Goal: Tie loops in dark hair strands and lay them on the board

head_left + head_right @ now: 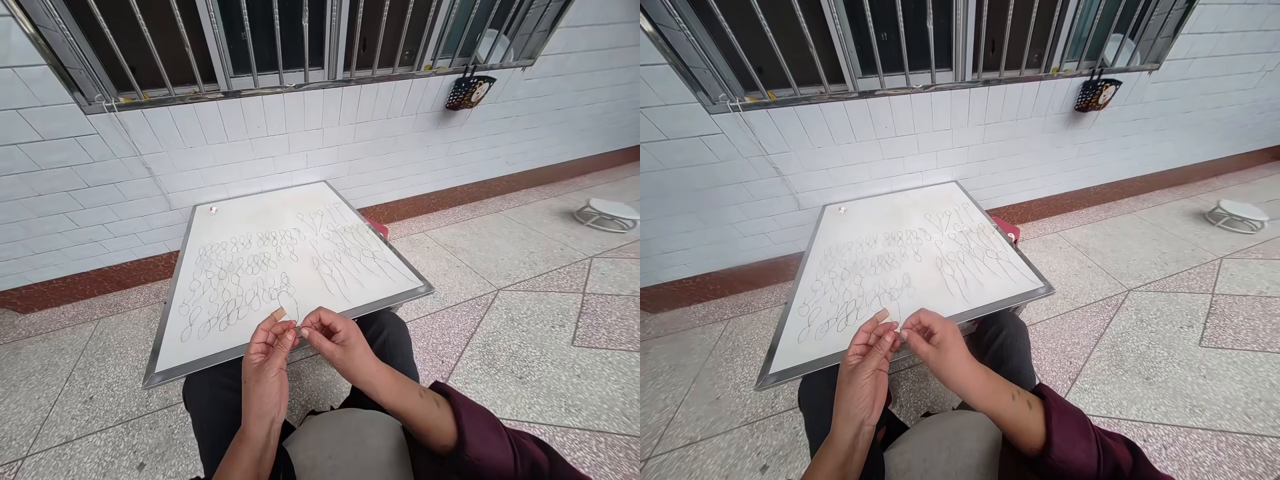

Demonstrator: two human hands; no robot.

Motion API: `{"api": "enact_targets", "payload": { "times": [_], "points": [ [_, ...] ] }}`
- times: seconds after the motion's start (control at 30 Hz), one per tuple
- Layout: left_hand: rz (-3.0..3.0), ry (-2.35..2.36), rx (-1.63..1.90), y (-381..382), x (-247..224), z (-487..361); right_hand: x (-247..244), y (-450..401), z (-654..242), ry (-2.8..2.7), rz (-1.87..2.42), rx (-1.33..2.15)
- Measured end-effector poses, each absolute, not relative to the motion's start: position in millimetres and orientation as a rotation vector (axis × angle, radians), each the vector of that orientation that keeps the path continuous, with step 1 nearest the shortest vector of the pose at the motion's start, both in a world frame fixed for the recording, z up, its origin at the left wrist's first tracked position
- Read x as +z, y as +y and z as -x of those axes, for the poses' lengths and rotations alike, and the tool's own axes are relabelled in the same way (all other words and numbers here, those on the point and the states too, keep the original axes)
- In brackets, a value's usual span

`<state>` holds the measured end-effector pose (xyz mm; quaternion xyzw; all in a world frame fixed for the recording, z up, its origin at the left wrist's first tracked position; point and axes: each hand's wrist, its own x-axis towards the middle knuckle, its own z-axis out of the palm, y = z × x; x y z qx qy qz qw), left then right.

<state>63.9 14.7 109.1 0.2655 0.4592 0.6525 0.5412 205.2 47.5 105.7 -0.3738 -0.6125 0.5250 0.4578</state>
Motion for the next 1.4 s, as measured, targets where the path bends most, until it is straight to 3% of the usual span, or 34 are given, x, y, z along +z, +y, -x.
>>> {"api": "enact_targets", "payload": {
  "times": [0.93, 1.4],
  "points": [
    [-0.671, 1.094, 1.51, 9.1, 110.5, -67.9, 95.0, 42.4, -205.9, -1.454, 0.811, 1.439],
    [-0.582, 1.018, 1.526, 8.2, 112.2, -65.9, 100.8, 47.1, -211.8, -1.332, 0.804, 1.67]
  ]
}}
